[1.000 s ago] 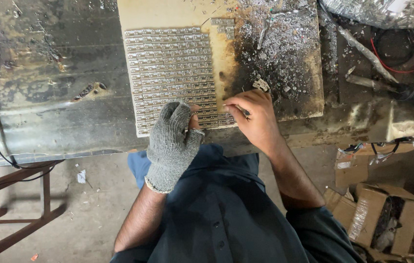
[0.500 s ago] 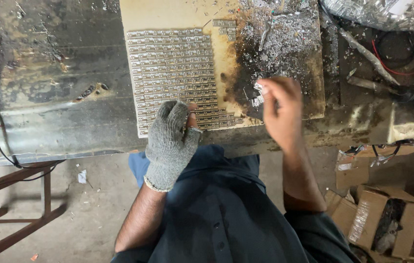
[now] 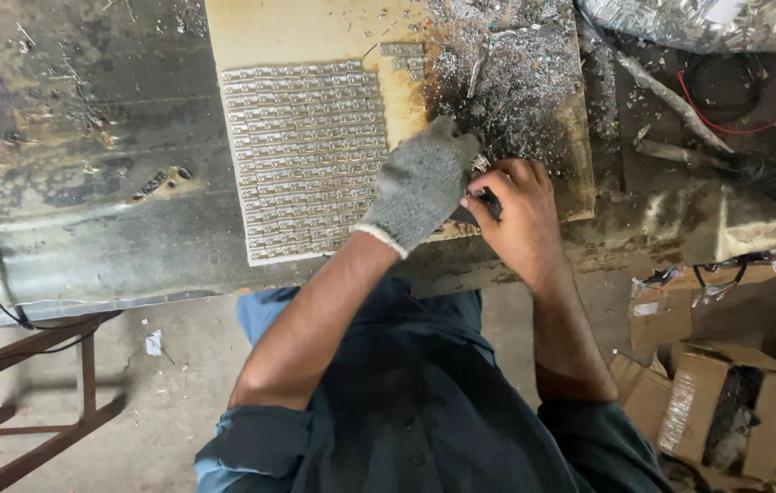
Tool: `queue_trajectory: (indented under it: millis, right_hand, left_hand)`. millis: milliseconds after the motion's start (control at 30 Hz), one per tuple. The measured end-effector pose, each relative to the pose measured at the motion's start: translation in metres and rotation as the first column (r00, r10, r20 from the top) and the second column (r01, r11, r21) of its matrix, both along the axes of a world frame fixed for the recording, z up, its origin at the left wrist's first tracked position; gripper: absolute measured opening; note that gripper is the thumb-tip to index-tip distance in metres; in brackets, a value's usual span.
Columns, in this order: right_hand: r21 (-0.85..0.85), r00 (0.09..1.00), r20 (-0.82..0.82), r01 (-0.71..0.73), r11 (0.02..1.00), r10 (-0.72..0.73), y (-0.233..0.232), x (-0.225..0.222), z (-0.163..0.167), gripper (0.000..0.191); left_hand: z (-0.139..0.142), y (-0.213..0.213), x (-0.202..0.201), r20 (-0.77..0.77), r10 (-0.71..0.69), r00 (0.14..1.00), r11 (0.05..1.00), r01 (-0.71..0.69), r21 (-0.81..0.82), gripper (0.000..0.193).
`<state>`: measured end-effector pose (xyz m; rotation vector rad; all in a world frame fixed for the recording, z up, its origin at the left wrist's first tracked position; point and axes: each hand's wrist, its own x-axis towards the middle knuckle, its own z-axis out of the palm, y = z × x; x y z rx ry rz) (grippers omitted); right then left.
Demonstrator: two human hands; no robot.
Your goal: The person picks small metallic components one at a time from a pile on the workbench and places them into rows on a gridded board, gradually extending the filled area of the grid. They occasionally reach to the side for more components and continue filling the rows by hand.
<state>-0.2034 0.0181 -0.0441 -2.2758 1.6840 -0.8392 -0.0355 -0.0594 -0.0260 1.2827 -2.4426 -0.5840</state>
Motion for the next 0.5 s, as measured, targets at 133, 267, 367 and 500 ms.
queue_trajectory:
  millis: [133, 267, 367, 500]
  right_hand:
    - [0.089, 0.972, 0.231, 0.014, 0.996, -0.035, 0.001, -0.007, 0.001, 0.016]
    - [0.096, 0.975, 0.217, 0.029, 0.995, -0.050, 0.006, -0.001, 0.006, 0.013]
    - [0.019, 0.991, 0.134, -0.015, 1.000, 0.012, 0.009, 0.012, 0.008, 0.010]
    - [0.093, 0.987, 0.159, -0.023, 0.995, 0.008, 0.013, 0.022, 0.009, 0.008]
  left_hand:
    - [-0.009, -0.002, -0.002, -0.096, -0.020, 0.995, 0.990, 0.006, -0.139, 0.026]
    - [0.003, 0.003, 0.005, -0.003, 0.064, 0.998, 0.993, -0.063, 0.098, 0.033]
    - [0.019, 0.004, 0.024, -0.052, 0.069, 0.996, 0.984, -0.060, 0.166, 0.033]
    - [0.036, 0.023, 0.057, -0.285, 0.145, 0.948, 0.989, -0.145, 0.023, 0.017]
